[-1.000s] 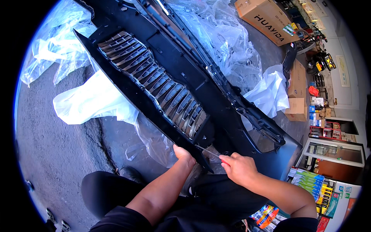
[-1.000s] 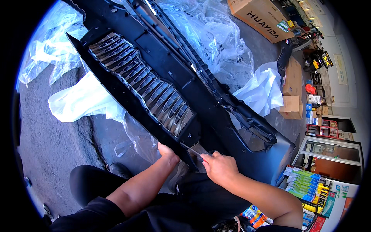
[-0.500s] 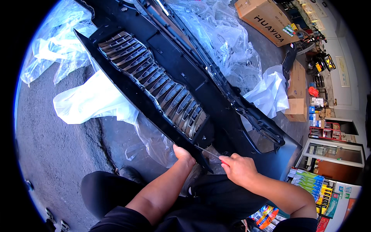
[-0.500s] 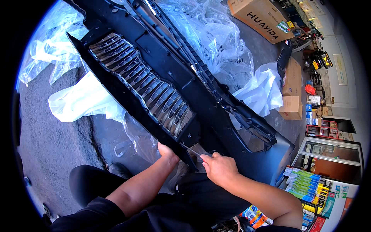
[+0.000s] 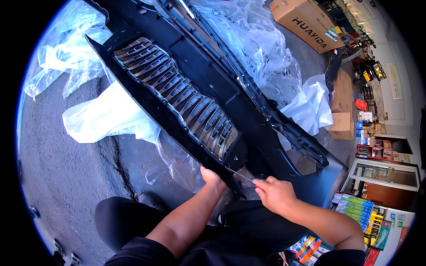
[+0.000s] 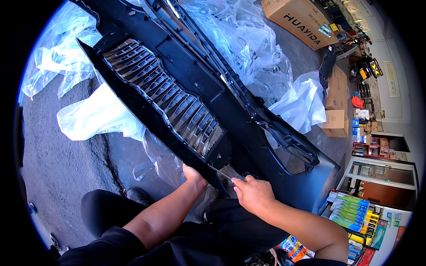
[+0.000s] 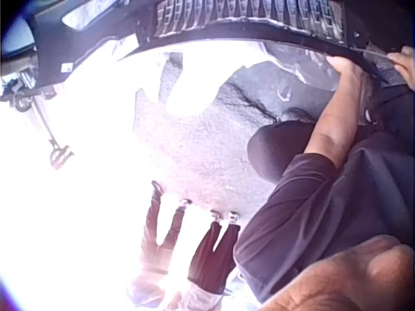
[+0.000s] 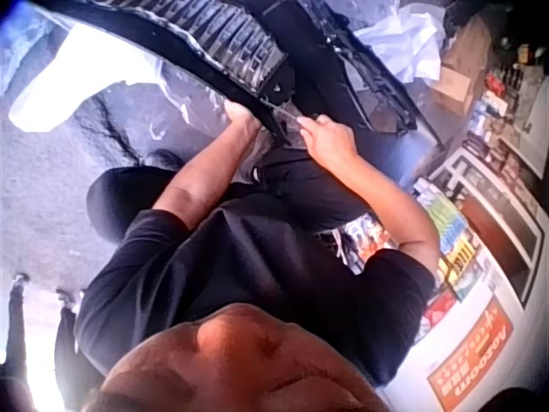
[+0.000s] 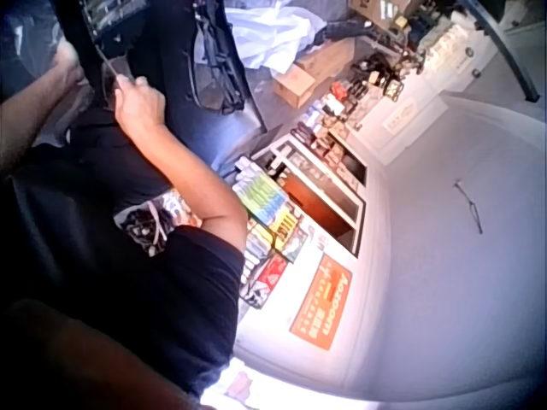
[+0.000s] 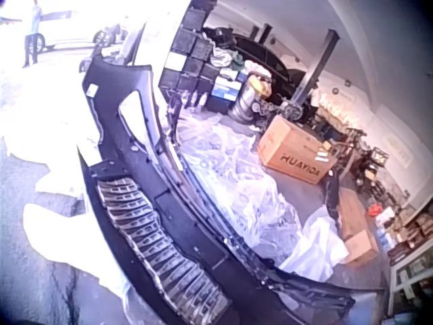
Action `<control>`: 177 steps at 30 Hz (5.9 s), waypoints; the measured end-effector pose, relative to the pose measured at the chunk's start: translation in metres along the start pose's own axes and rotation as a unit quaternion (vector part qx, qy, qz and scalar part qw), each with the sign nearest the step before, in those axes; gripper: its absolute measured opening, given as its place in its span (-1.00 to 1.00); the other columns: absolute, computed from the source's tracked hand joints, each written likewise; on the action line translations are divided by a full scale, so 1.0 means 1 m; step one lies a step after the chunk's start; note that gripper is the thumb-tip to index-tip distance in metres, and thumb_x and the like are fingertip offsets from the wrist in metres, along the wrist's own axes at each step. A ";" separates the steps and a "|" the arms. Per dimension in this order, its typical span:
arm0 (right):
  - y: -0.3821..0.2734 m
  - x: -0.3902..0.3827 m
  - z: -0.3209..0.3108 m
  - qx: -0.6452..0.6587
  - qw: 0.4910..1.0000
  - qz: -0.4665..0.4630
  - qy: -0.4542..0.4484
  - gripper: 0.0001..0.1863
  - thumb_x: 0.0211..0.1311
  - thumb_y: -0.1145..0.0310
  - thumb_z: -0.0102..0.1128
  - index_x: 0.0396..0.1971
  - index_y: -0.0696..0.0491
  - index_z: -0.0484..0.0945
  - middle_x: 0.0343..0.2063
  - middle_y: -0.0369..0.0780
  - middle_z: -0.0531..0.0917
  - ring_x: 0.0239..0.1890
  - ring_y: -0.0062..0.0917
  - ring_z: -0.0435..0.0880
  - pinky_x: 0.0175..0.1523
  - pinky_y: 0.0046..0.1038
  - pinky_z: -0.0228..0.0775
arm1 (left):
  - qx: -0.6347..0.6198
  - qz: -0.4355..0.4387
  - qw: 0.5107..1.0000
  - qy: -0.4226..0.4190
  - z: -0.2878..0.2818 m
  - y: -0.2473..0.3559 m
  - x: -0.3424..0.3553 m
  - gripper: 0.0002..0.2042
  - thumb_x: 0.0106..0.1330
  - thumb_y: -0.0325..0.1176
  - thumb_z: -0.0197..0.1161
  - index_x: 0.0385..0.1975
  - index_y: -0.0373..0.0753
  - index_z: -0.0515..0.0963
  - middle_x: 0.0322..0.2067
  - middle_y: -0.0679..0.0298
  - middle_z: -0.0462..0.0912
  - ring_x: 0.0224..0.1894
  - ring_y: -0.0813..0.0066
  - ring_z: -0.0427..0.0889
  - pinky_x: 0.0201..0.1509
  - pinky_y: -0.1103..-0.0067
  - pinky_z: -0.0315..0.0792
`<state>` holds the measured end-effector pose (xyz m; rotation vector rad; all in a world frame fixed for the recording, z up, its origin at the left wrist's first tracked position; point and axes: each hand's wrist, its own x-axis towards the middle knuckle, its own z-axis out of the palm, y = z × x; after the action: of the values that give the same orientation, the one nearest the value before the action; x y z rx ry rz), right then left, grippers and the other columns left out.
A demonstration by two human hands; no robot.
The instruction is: The person uses a prying tool to release clips on a chrome-style grille, separating it from a black vehicle bumper.
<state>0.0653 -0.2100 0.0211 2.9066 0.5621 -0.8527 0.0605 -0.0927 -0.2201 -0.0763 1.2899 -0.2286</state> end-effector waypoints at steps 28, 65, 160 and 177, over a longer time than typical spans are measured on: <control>0.000 0.000 0.001 -0.022 1.000 -0.015 -0.006 -0.73 0.31 0.24 0.28 -0.03 -0.10 0.74 -0.37 -0.17 0.68 -0.44 -0.20 0.71 -0.33 -0.21 0.60 | 0.020 0.002 1.000 0.007 -0.004 -0.001 0.006 -0.52 0.44 0.22 -0.15 -0.32 -0.07 0.50 -0.40 0.25 0.55 -0.36 0.19 0.59 -0.25 0.19 0.50; 0.010 -0.023 0.023 -0.088 0.992 -0.082 0.037 -0.69 0.27 0.32 0.31 0.01 -0.06 0.72 -0.34 -0.17 0.56 -0.39 -0.30 0.71 -0.33 -0.29 0.60 | 0.010 -0.006 1.000 0.002 0.002 0.001 -0.006 -0.53 0.41 0.24 -0.06 -0.43 -0.07 0.46 -0.45 0.23 0.46 -0.37 0.20 0.50 -0.25 0.22 0.43; -0.028 0.016 0.024 0.072 0.992 0.099 -0.042 -0.69 0.22 0.35 0.35 -0.05 0.13 0.71 -0.33 -0.12 0.73 -0.37 -0.43 0.72 -0.27 -0.40 0.53 | 0.034 0.018 0.998 -0.056 -0.017 -0.007 0.013 -0.65 0.48 0.05 0.05 -0.29 -0.12 0.55 -0.40 0.21 0.53 -0.35 0.19 0.57 -0.24 0.21 0.50; -0.001 0.008 0.014 -0.317 0.895 -0.293 0.111 -0.64 0.16 0.30 0.17 -0.12 0.20 0.69 -0.39 -0.18 0.61 -0.38 -0.45 0.59 -0.38 -0.51 0.38 | 0.028 -0.004 0.998 -0.055 -0.013 -0.007 0.005 -0.60 0.47 0.09 -0.03 -0.39 -0.10 0.50 -0.48 0.22 0.51 -0.42 0.19 0.56 -0.31 0.22 0.49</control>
<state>0.0637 -0.2091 0.0047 2.2382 1.4648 -0.2588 0.0480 -0.0992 -0.2274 -0.0458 1.1728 -0.2637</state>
